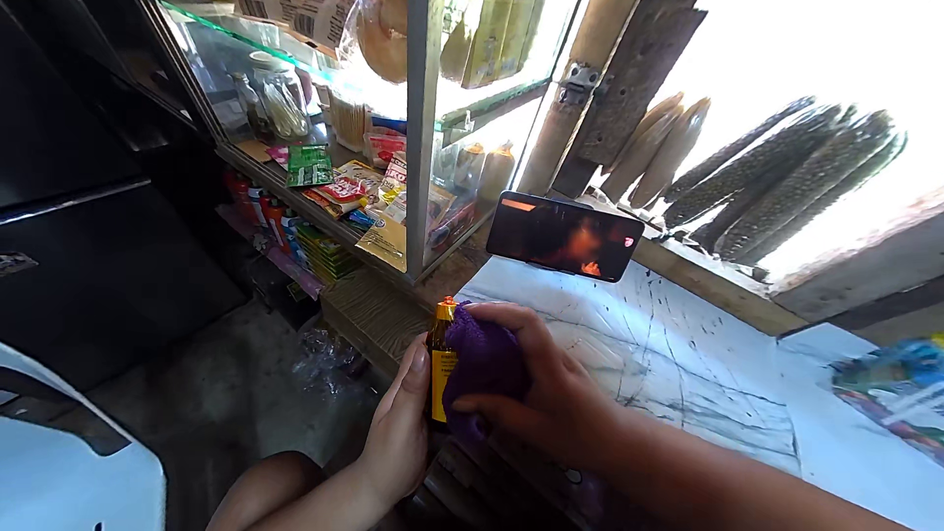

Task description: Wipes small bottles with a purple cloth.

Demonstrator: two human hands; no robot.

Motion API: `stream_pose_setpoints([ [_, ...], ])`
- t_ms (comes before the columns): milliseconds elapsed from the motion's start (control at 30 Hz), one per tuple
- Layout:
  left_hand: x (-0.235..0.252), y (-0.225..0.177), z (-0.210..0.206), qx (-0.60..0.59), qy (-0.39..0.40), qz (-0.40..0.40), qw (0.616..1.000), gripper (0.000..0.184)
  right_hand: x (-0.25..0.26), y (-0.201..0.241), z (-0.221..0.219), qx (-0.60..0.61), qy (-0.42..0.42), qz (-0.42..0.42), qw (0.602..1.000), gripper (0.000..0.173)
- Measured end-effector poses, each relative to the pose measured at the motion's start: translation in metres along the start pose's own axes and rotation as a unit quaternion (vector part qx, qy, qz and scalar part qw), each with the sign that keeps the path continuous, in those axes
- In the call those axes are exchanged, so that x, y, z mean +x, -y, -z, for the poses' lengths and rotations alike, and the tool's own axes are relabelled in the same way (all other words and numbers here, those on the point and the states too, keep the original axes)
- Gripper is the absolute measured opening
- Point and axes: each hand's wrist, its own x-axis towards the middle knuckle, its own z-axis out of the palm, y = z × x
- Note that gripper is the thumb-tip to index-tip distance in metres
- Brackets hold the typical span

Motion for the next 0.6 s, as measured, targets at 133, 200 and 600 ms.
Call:
stream_pose_setpoints([
  [133,-0.001,0.002,0.005,0.034,0.049,-0.013,0.998,0.054,0.002,0.000,0.002,0.019,-0.030,-0.013,0.999,0.045],
  [200,0.000,0.005,0.006,0.065,0.071,-0.029,0.995,0.055,0.003,-0.001,0.003,0.037,-0.038,-0.026,0.998,0.035],
  [600,-0.003,0.001,0.005,0.148,0.041,-0.212,0.965,0.060,-0.002,-0.008,-0.009,0.079,0.014,0.098,0.992,0.059],
])
